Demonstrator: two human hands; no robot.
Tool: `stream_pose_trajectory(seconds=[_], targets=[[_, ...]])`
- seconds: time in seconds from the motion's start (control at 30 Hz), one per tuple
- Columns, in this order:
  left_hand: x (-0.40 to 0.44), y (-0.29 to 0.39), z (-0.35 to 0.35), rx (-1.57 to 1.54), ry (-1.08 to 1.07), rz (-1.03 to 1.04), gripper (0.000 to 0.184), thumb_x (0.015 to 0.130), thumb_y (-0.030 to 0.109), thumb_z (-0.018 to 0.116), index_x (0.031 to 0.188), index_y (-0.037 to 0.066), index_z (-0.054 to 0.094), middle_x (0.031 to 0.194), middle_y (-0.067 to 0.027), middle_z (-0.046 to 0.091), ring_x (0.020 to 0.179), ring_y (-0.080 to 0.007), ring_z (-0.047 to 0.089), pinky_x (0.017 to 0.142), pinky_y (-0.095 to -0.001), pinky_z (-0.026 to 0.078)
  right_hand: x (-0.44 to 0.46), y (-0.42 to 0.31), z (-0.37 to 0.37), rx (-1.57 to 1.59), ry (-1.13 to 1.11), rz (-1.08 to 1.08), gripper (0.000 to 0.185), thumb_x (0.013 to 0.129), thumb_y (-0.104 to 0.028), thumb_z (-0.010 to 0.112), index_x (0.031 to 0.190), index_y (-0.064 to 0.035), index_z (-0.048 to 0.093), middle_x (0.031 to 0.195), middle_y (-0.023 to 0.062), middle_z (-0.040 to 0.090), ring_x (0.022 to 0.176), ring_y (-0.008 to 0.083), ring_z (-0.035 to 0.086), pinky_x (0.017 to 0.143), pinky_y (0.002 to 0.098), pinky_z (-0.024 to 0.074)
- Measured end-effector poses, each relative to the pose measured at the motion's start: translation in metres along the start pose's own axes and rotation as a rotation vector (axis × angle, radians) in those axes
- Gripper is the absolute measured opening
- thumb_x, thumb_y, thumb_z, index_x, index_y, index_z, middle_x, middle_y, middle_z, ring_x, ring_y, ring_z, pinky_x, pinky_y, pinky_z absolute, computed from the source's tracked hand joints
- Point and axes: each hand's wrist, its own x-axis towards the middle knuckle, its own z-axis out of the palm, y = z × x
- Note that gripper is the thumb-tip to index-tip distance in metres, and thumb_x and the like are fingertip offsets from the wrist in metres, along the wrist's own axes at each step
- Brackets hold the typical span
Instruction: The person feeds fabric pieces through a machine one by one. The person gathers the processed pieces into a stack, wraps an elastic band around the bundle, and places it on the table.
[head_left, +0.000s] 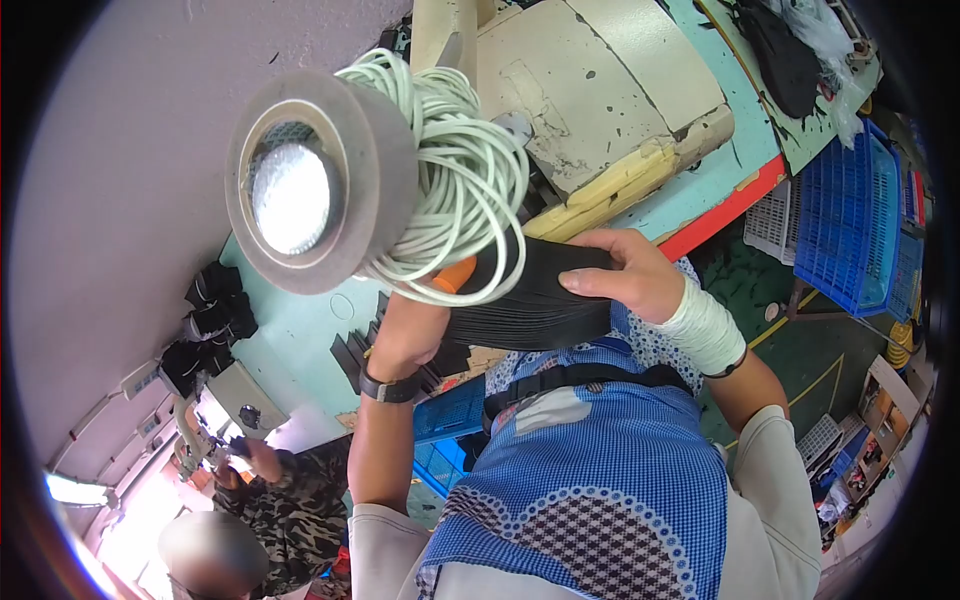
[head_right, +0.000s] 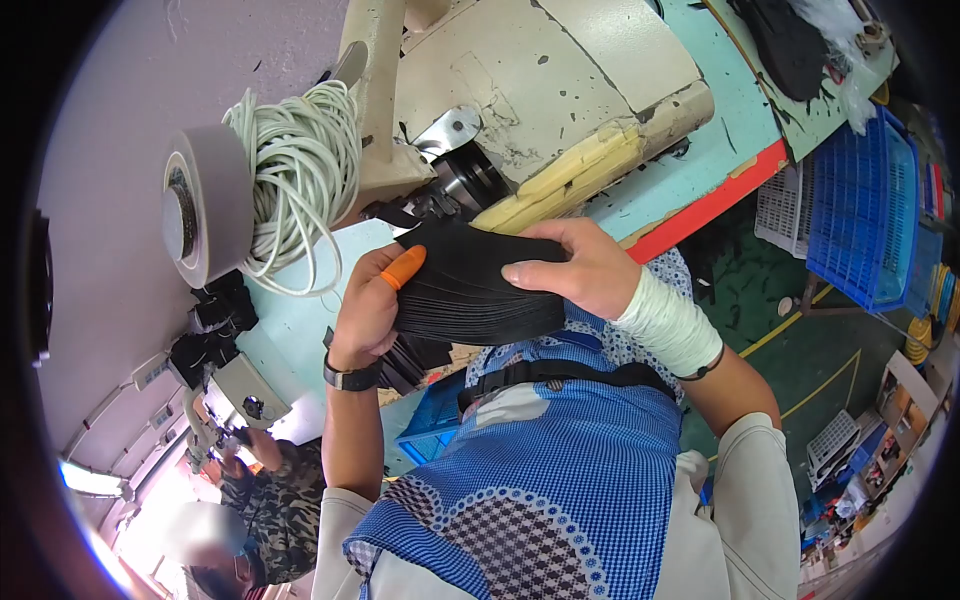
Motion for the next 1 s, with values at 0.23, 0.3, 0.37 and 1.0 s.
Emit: stream_pose_trajectory(seconds=[0.23,0.3,0.37,1.0], targets=[[-0.007,-0.002,0.008,-0.555,-0.008,-0.046,0.036,0.097,0.012,0.053,0.123,-0.014,0.052,0.109,-0.0161,0.067,0.096,-0.0187,0.067,0.086,-0.0282,0.054,-0.013,-0.018,-0.015,-0.103,0.047,-0.049,0.034,0.083,-0.019,0.069,0.104,0.0076,0.067,0.089,0.0088,0.07,0.082,0.0119,0.062,0.076,0.0249,0.0488],[-0.006,0.005,0.003,-0.603,-0.014,-0.083,0.037,0.095,0.008,0.054,0.123,-0.016,0.05,0.108,-0.0166,0.067,0.093,-0.0202,0.069,0.085,-0.0287,0.055,-0.01,-0.013,-0.013,-0.183,0.019,-0.034,0.033,0.083,-0.019,0.069,0.103,0.0074,0.067,0.088,0.008,0.07,0.082,0.0118,0.062,0.075,0.0245,0.0482],[-0.002,0.006,-0.004,-0.445,0.004,-0.165,0.034,0.095,0.006,0.054,0.119,-0.017,0.051,0.104,-0.0154,0.068,0.088,-0.0195,0.069,0.082,-0.0272,0.056,-0.006,-0.011,-0.009,-0.193,0.047,-0.026,0.031,0.083,-0.019,0.068,0.099,0.007,0.066,0.084,0.0058,0.068,0.079,0.0106,0.06,0.072,0.0246,0.0471],[-0.007,0.006,0.0,-0.562,-0.074,-0.125,0.04,0.098,0.021,0.056,0.126,-0.008,0.054,0.115,-0.0153,0.065,0.098,-0.0182,0.066,0.084,-0.0292,0.057,-0.016,-0.021,-0.007,-0.138,0.086,-0.027,0.033,0.083,-0.016,0.065,0.105,0.0073,0.065,0.093,0.0065,0.069,0.084,0.011,0.061,0.077,0.0252,0.0486]])
